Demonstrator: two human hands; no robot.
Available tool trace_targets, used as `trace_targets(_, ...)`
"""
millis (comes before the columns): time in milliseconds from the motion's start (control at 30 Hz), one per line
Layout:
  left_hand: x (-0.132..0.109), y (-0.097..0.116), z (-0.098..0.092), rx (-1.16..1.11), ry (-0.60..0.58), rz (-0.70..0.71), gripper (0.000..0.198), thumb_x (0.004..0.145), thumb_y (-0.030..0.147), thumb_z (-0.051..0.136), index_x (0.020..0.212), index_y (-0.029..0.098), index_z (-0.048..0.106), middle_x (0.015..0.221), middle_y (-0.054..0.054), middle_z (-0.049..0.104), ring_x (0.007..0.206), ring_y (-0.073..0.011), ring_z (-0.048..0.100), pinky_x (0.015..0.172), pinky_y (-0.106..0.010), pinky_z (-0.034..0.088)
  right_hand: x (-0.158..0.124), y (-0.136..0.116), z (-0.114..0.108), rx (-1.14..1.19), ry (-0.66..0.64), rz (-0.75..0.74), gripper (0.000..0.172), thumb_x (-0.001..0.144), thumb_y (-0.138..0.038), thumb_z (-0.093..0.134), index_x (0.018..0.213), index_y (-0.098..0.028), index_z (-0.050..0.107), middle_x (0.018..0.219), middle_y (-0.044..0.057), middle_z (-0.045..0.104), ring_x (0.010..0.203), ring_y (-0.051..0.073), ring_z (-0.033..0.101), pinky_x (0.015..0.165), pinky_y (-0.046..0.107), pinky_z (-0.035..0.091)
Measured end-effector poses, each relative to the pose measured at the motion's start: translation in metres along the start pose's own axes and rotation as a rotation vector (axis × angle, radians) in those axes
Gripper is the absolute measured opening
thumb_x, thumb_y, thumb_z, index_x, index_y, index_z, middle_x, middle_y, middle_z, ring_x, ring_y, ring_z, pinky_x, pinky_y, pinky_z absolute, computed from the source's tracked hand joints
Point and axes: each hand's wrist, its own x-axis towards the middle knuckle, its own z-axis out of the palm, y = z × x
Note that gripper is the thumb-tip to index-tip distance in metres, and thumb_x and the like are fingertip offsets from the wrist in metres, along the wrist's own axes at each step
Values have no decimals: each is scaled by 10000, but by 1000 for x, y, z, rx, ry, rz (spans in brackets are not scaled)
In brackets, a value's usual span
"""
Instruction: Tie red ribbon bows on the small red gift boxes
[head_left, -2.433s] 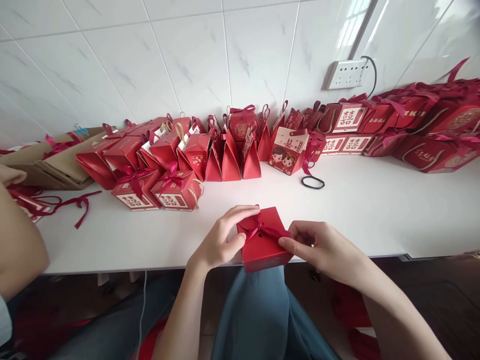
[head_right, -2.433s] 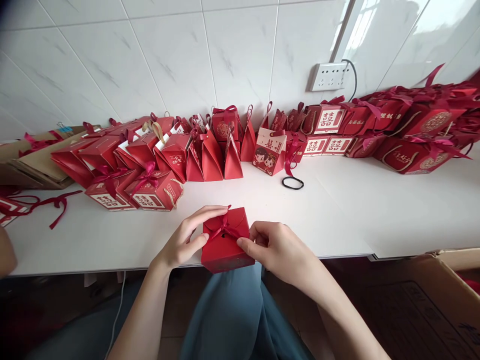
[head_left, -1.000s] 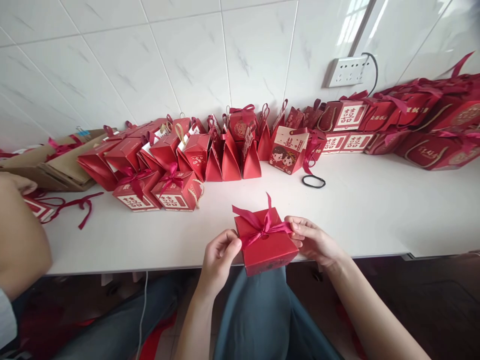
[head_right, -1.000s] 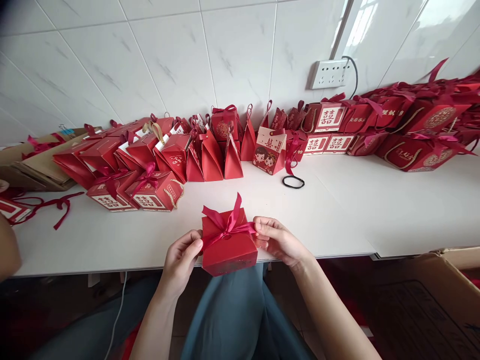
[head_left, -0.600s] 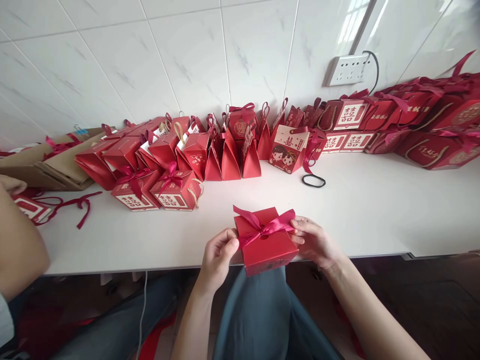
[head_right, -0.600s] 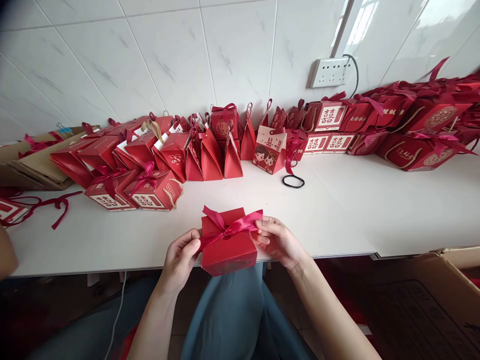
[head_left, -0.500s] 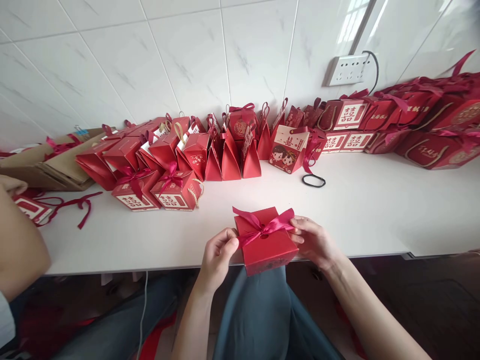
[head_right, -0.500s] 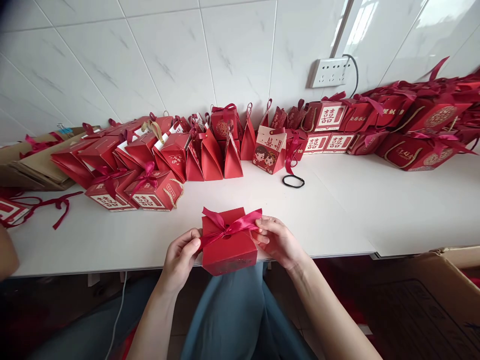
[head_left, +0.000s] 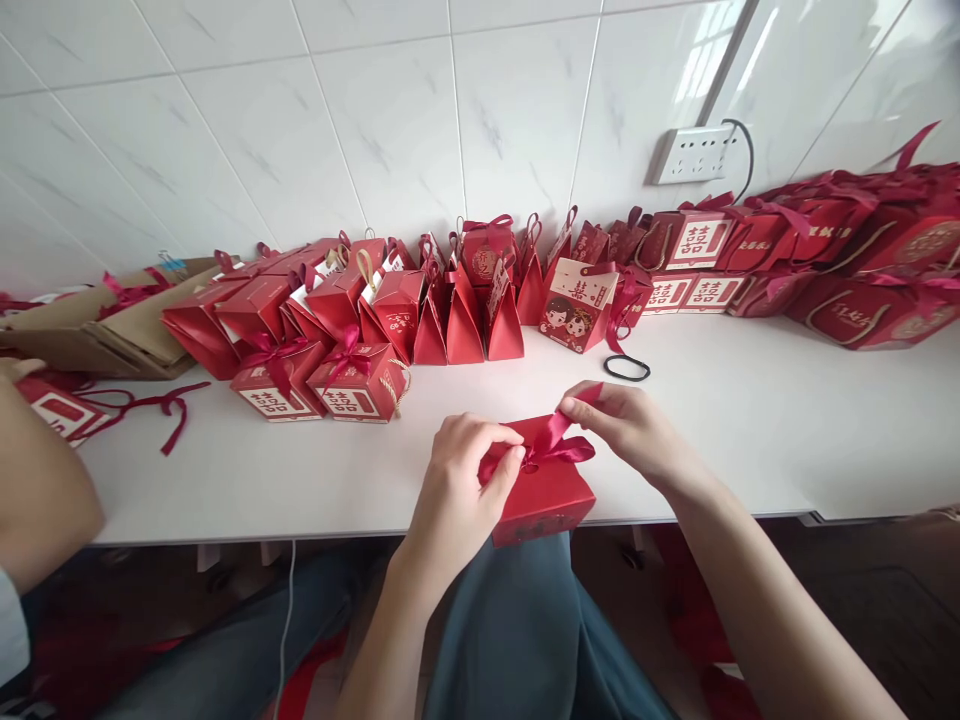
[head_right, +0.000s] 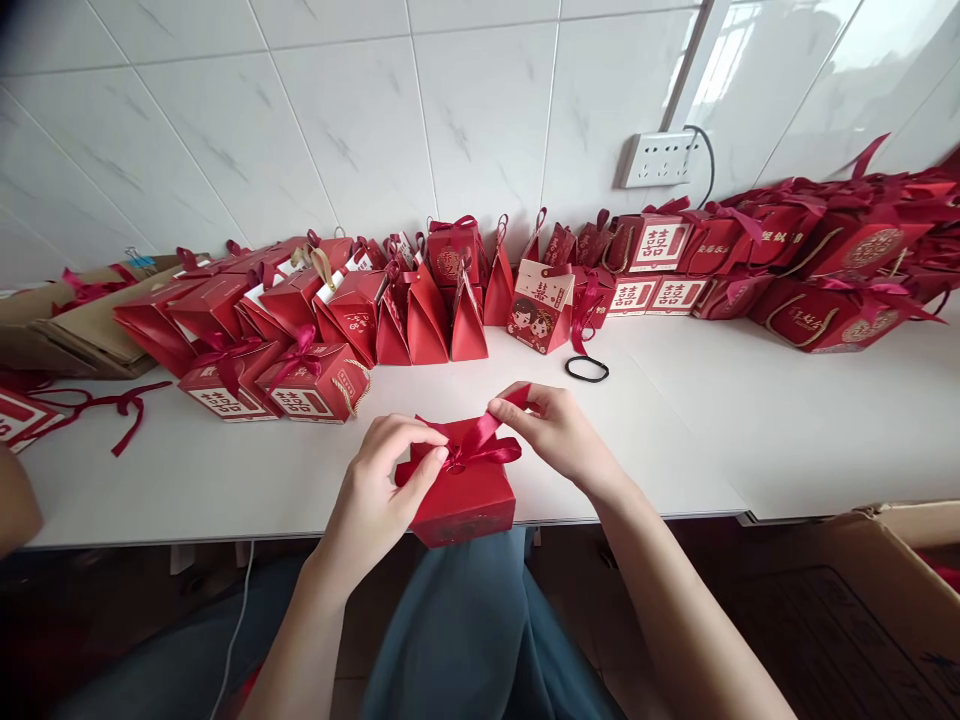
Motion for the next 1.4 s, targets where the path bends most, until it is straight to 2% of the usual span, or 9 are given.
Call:
trace_targets(267,0,-10,-2,-31,-164,-62,276,926,185,448,1124,272,618,1176,-41,539,1171,-183,487,1021,-337,404,45,2,12,46,-211,73,412,661,-513,747,589,-142,581,538,-66,471,522,68,387,525,234,291)
trace_targets(433,3,-11,-4,-49,-251,-97,335,928,189,419,1190,277,609,1338,-17,479,1286,-180,403,1102,-332,345,58,18,18,344,-458,290,392,626,-492,787,639,-129,637,574,-21,583,535,95,533,530,229,403)
trace_targets(600,5,-13,-2,-143,-315,-127,359,912,176,412,1219,255,580,1387,-18,466,1331,-189,376,1126,-332,321,56,26,22,377,-478,373,393,628,-507,775,725,-140,672,617,17,661,548,142,621,508,242,468)
trace_targets(900,15,-36,-3,-596,-313,-188,328,887,282,438,1128,201,645,1265,-59,584,1281,-246,456,1086,-339,344,56,37,32,369,-449,397,342,624,-457,775,636,-144,638,513,-18,596,446,103,542,453,221,427)
trace_targets(1033,14,-44,-3,-691,-317,-341,403,931,374,380,1136,168,658,1181,-75,656,1186,-275,540,1016,-358,395,58,44,29,331,-322,351,330,633,-438,766,689,-132,656,633,17,632,543,126,574,508,238,453)
trace_targets(1167,6,-41,-3,-712,-312,-465,395,931,402,415,1136,156,646,1100,-71,686,1051,-254,612,886,-317,457,36,43,12,284,76,260,332,791,-491,609,901,-178,621,956,59,629,819,154,602,717,263,487)
trace_targets(1300,-6,-40,1,-721,-252,-513,410,940,455,394,1065,167,657,1041,-53,693,990,-228,619,841,-295,453,-30,35,15,72,503,17,310,864,-507,527,923,-207,578,981,68,580,920,205,583,798,344,495)
trace_targets(1367,-14,-41,6,-695,-200,-528,457,930,517,385,1037,161,651,990,-56,695,942,-223,621,785,-290,457,-64,32,31,-64,504,-218,378,860,-519,536,1099,-226,515,1100,98,544,1052,256,555,864,413,497)
trace_targets(1400,-17,-41,9,-672,-166,-531,484,922,547,380,1022,156,647,972,-60,692,921,-221,619,759,-287,458,-78,32,41,-164,435,-298,562,810,-548,600,1243,-230,433,1207,127,496,1159,293,503,933,458,471)
